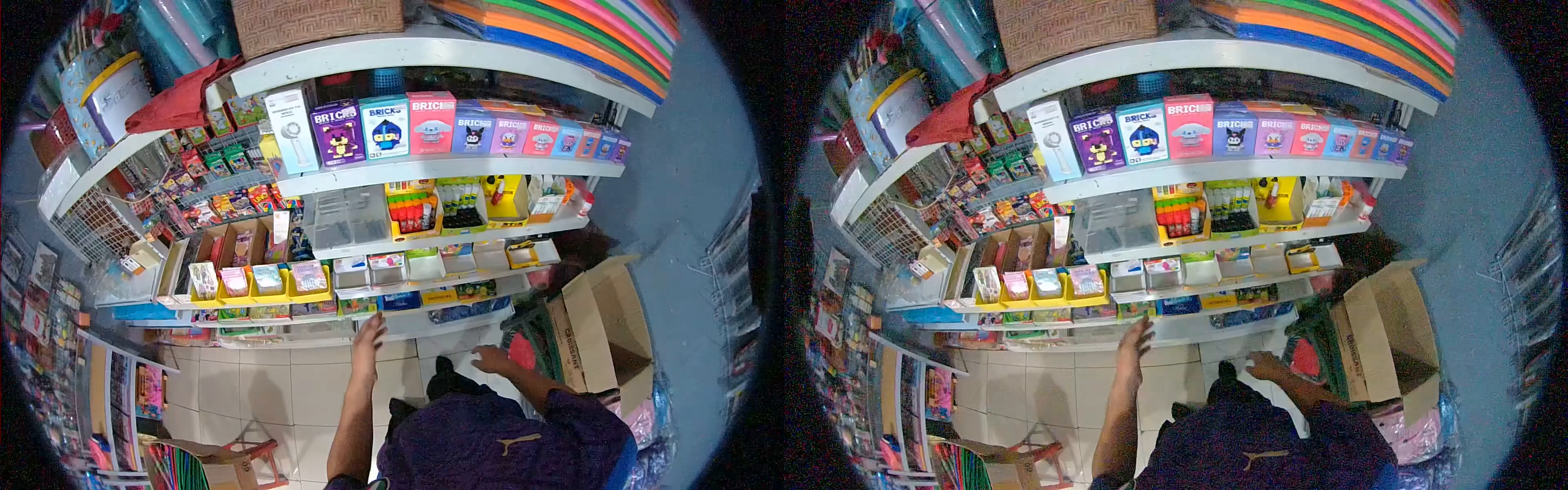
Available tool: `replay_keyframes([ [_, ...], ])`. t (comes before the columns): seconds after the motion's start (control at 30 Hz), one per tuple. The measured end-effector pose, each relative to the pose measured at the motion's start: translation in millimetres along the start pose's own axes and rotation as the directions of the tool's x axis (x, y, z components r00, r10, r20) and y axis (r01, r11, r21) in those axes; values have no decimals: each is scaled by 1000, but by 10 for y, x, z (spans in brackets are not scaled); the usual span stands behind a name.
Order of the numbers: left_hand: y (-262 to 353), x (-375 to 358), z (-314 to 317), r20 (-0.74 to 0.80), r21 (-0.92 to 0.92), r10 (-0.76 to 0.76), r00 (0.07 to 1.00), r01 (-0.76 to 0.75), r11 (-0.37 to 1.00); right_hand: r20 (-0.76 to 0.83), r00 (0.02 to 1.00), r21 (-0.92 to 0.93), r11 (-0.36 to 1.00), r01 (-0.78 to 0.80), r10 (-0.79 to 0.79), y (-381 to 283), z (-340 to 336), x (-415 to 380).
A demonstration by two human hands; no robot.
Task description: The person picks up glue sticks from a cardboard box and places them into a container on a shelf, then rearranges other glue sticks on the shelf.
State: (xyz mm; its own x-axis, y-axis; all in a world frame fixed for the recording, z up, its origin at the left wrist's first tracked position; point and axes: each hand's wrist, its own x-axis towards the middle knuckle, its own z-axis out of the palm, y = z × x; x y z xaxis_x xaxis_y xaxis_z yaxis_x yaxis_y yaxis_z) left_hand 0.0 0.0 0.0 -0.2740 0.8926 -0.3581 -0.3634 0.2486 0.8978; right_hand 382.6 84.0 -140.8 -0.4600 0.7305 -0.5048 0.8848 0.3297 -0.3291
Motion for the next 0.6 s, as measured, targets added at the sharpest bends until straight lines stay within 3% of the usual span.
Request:
replay_keyframes([
  [0.03, -29, 90, 135, 8, 207, 157, 988, -156, 966, 41, 997, 29, 997, -72, 70, 230, -49, -212],
  [0.1, 320, 293, 61, 81, 599, 415, 906, -377, 706, -74, 995, 50, 997, -59, 62, 785, 668, 82],
  [0.13, 367, 314, 304, 120, 686, 489, 864, -428, 589, -131, 990, 59, 997, -50, 58, 1036, 1012, 226],
  [0.17, 399, 353, 516, 168, 757, 556, 814, -467, 456, -121, 986, 54, 993, -106, 112, 1178, 937, -12],
  [0.23, 423, 529, 772, 231, 811, 573, 786, -481, 333, -105, 972, 54, 977, -205, 210, 1405, 886, -344],
  [0.27, 440, 621, 847, 266, 835, 578, 772, -483, 262, -64, 988, 2, 990, -142, 142, 1490, 931, -411],
  [0.33, 446, 830, 938, 275, 853, 587, 762, -475, 217, 31, 999, -96, 995, -8, 11, 1757, 1073, -520],
  [0.43, 374, 1081, 974, 244, 874, 586, 773, -437, 212, 77, 987, -123, 983, -132, 142, 1750, 994, -798],
  [0.47, 364, 1129, 990, 232, 883, 584, 778, -420, 209, -21, 1000, -21, 1000, -21, 21, 1809, 978, -952],
  [0.57, 387, 1130, 1118, 176, 876, 586, 791, -397, 274, -187, 982, -29, 1000, 10, -15, 2672, 1816, -908],
  [0.6, 434, 1101, 1172, 164, 865, 592, 789, -404, 298, -39, 948, 238, 924, -299, 317, 2397, 1417, -1126],
])
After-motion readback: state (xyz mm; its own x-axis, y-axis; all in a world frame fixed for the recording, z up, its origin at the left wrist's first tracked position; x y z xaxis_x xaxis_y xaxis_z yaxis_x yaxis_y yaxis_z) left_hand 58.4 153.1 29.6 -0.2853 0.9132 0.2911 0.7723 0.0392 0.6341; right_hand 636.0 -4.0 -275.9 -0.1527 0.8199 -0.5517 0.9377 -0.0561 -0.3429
